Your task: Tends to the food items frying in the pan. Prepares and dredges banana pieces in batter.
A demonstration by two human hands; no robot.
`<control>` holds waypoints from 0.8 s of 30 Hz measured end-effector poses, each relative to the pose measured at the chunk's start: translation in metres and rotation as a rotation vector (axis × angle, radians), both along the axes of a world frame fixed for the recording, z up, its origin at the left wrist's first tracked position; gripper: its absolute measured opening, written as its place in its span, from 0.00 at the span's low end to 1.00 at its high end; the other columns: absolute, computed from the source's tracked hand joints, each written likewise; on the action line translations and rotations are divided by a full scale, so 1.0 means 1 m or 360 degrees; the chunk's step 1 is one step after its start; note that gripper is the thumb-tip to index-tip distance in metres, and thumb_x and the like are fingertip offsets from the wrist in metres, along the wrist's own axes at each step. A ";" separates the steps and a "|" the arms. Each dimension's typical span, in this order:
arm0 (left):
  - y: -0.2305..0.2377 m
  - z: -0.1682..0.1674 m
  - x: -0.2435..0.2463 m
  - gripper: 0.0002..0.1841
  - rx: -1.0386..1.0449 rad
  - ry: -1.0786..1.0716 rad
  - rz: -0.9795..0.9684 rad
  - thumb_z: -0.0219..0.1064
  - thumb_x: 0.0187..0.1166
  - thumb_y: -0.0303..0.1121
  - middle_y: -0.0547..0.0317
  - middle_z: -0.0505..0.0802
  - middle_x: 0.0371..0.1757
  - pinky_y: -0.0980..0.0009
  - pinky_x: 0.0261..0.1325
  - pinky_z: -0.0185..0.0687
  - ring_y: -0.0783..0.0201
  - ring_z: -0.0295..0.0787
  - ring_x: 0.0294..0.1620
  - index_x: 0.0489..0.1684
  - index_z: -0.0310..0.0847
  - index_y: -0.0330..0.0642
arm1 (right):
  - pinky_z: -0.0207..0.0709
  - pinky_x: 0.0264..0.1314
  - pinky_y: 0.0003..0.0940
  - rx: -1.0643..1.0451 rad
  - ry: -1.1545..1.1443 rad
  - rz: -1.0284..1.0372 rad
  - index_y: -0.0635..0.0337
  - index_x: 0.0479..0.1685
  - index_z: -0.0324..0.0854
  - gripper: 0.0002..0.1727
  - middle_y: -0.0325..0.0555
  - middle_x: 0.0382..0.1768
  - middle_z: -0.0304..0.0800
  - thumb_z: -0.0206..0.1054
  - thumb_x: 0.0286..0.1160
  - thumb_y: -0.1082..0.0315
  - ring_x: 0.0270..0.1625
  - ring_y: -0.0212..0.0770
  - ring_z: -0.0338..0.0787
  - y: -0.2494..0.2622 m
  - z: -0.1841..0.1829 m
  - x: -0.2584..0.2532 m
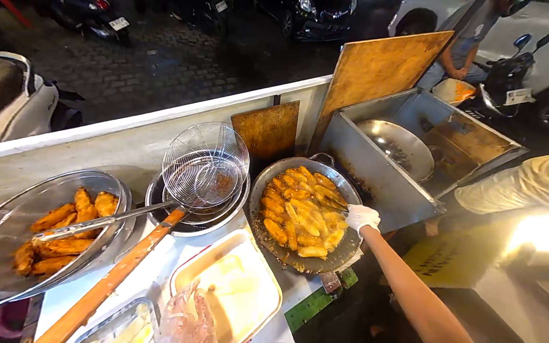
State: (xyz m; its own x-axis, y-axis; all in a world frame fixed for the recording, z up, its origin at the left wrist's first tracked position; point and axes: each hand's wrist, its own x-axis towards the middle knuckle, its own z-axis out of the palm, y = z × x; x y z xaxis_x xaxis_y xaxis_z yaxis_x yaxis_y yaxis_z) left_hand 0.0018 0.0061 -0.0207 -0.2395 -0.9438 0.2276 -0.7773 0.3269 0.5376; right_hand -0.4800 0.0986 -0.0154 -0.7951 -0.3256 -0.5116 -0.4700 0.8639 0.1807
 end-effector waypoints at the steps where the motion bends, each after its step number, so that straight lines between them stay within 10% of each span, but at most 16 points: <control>1: 0.000 -0.002 0.001 0.18 -0.0015 0.0011 -0.0019 0.60 0.83 0.36 0.41 0.91 0.63 0.46 0.77 0.74 0.41 0.85 0.70 0.63 0.88 0.39 | 0.75 0.67 0.73 0.0054 -0.0008 0.0067 0.54 0.63 0.87 0.24 0.60 0.66 0.89 0.70 0.72 0.51 0.71 0.65 0.86 -0.002 0.004 -0.003; 8: -0.001 0.000 -0.002 0.18 0.0004 -0.0005 0.0003 0.60 0.84 0.37 0.42 0.92 0.63 0.49 0.77 0.75 0.44 0.86 0.69 0.62 0.88 0.39 | 0.78 0.67 0.68 -0.0204 0.0038 -0.0101 0.40 0.75 0.83 0.28 0.52 0.66 0.91 0.68 0.73 0.50 0.70 0.58 0.88 0.009 0.002 -0.035; 17: -0.006 -0.032 0.008 0.16 -0.0153 -0.0099 0.0146 0.61 0.86 0.48 0.66 0.93 0.62 0.67 0.75 0.76 0.67 0.86 0.68 0.62 0.89 0.58 | 0.79 0.65 0.67 -0.0026 0.0126 -0.0003 0.55 0.78 0.76 0.36 0.60 0.69 0.86 0.75 0.64 0.56 0.69 0.63 0.87 0.018 -0.039 -0.028; 24: 0.000 -0.003 -0.002 0.17 -0.0078 -0.0010 0.0025 0.61 0.84 0.38 0.46 0.93 0.61 0.56 0.77 0.76 0.52 0.87 0.68 0.61 0.89 0.42 | 0.80 0.65 0.66 -0.0054 0.0127 -0.0153 0.54 0.71 0.81 0.30 0.56 0.66 0.90 0.72 0.65 0.56 0.69 0.60 0.88 0.030 -0.028 -0.023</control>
State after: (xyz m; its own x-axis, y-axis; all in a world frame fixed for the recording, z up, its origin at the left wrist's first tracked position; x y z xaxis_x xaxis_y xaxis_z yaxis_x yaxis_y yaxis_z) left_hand 0.0001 0.0062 -0.0238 -0.2263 -0.9353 0.2720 -0.7858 0.3403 0.5165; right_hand -0.5035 0.1284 -0.0435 -0.8612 -0.2622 -0.4353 -0.3702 0.9105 0.1840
